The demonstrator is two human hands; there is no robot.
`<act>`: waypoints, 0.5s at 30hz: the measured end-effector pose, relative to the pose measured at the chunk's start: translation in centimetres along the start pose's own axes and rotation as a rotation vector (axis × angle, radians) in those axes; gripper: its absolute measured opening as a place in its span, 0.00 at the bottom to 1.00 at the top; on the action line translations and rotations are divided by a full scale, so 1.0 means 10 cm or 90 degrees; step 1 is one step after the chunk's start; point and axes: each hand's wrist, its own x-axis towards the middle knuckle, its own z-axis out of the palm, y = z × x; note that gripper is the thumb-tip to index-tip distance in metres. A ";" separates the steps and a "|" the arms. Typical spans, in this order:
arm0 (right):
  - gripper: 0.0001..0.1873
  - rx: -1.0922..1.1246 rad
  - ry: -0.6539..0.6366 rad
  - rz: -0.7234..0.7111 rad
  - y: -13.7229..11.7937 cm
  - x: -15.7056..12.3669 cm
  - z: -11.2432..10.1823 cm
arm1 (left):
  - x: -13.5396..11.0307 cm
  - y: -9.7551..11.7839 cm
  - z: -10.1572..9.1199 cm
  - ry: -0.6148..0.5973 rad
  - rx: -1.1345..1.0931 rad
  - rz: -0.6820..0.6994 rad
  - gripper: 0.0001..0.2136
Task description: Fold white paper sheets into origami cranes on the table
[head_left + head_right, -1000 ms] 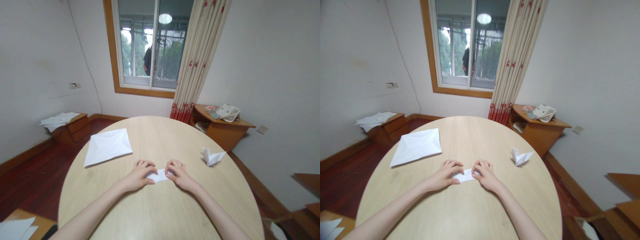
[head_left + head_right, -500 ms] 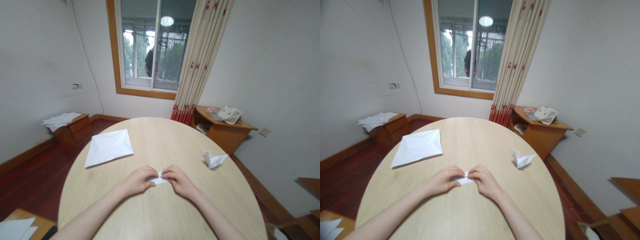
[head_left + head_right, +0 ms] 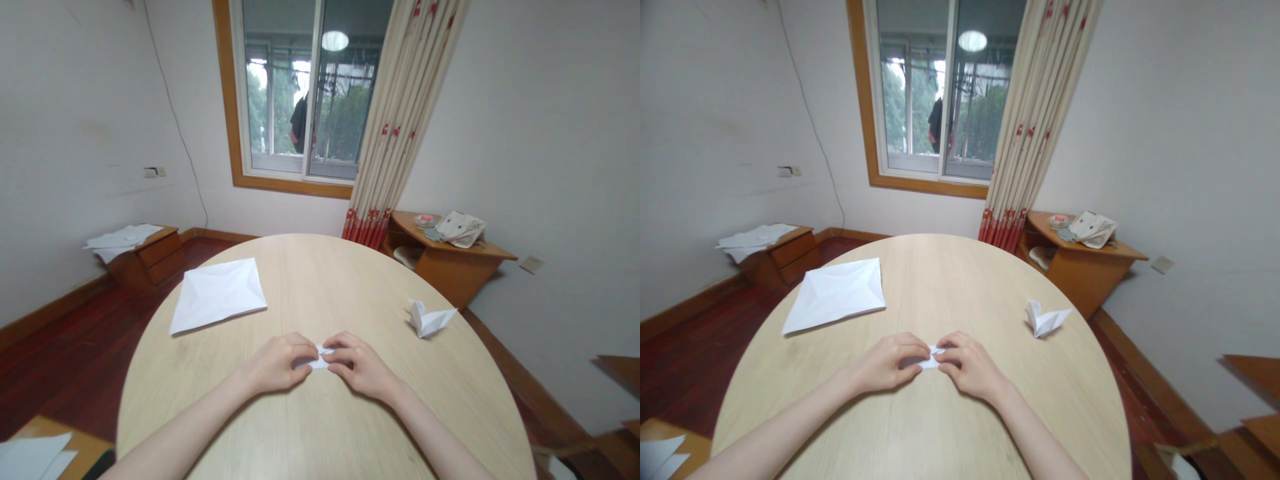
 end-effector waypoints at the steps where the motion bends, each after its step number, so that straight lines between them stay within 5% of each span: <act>1: 0.08 0.001 -0.001 0.001 0.00 0.00 0.00 | 0.00 0.01 0.00 -0.005 0.003 0.008 0.12; 15: 0.10 0.018 -0.001 0.001 0.03 0.00 0.01 | 0.04 0.06 -0.02 0.005 -0.014 -0.011 0.10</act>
